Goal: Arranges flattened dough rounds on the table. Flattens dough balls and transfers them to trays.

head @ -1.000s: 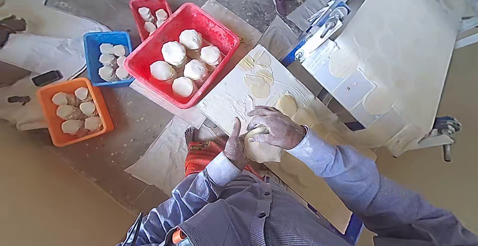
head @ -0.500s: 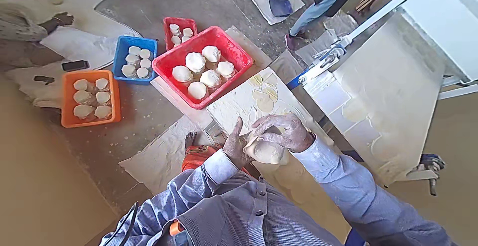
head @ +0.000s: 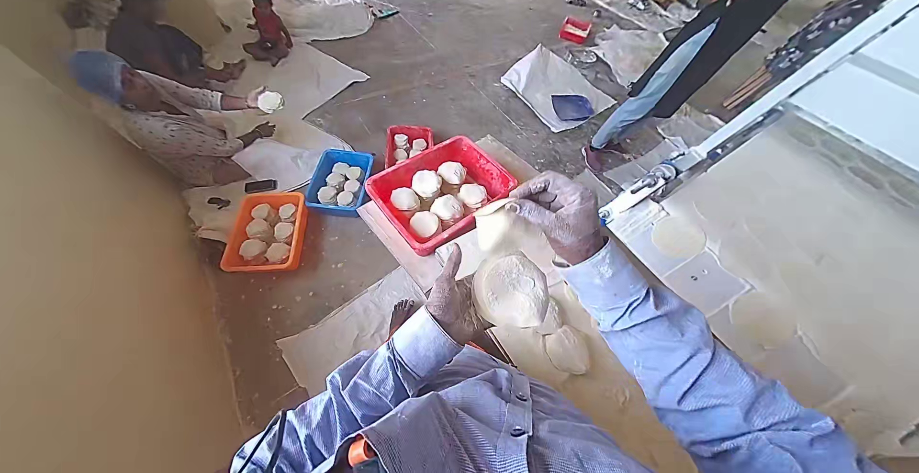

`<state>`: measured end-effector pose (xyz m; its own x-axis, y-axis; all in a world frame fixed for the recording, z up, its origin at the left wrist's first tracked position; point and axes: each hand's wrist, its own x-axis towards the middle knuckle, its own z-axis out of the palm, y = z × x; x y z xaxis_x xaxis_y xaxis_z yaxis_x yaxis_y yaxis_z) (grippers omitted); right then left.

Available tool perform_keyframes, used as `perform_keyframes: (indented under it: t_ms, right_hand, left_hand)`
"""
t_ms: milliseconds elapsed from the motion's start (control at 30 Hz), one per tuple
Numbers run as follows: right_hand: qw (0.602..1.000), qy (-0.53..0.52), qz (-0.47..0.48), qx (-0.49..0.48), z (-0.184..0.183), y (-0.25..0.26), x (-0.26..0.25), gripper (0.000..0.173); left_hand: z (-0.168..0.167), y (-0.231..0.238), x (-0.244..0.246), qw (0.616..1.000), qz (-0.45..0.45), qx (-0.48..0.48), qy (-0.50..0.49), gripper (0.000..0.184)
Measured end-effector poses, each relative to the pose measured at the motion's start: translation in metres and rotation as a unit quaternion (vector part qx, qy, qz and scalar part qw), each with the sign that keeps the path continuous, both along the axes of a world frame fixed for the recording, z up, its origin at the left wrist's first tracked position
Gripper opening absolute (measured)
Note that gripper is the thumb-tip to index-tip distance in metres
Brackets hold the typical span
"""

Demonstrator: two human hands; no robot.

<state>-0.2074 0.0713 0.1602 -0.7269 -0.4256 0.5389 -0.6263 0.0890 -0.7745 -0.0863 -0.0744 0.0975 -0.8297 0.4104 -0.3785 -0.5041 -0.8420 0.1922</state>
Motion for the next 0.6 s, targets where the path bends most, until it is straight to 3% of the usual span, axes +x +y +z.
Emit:
perform_keyframes:
  t_ms: [33, 133, 167, 367, 600]
  right_hand:
    - [1.0, 0.016, -0.007, 0.019, 0.006, -0.005, -0.006, 0.016]
    - [0.997, 0.038, -0.019, 0.059, 0.022, -0.023, -0.017, 0.015]
    - [0.997, 0.035, -0.016, 0.065, 0.028, -0.03, -0.017, 0.015]
    - [0.995, -0.07, 0.042, 0.06, 0.041, -0.061, 0.013, 0.02]
    - [0.961, -0.128, -0.009, 0.247, -0.069, -0.072, -0.001, 0.029]
  left_hand:
    - [-0.001, -0.002, 0.001, 1.0, 0.014, -0.006, -0.002, 0.083]
    - [-0.008, -0.008, 0.001, 0.993, 0.068, -0.099, -0.015, 0.033]
    - [-0.013, -0.01, -0.002, 0.988, 0.08, -0.134, -0.02, 0.029]
    - [-0.024, -0.04, -0.019, 0.978, 0.148, -0.138, -0.042, 0.037]
    - [-0.043, -0.061, -0.023, 0.985, 0.144, -0.069, -0.06, 0.076]
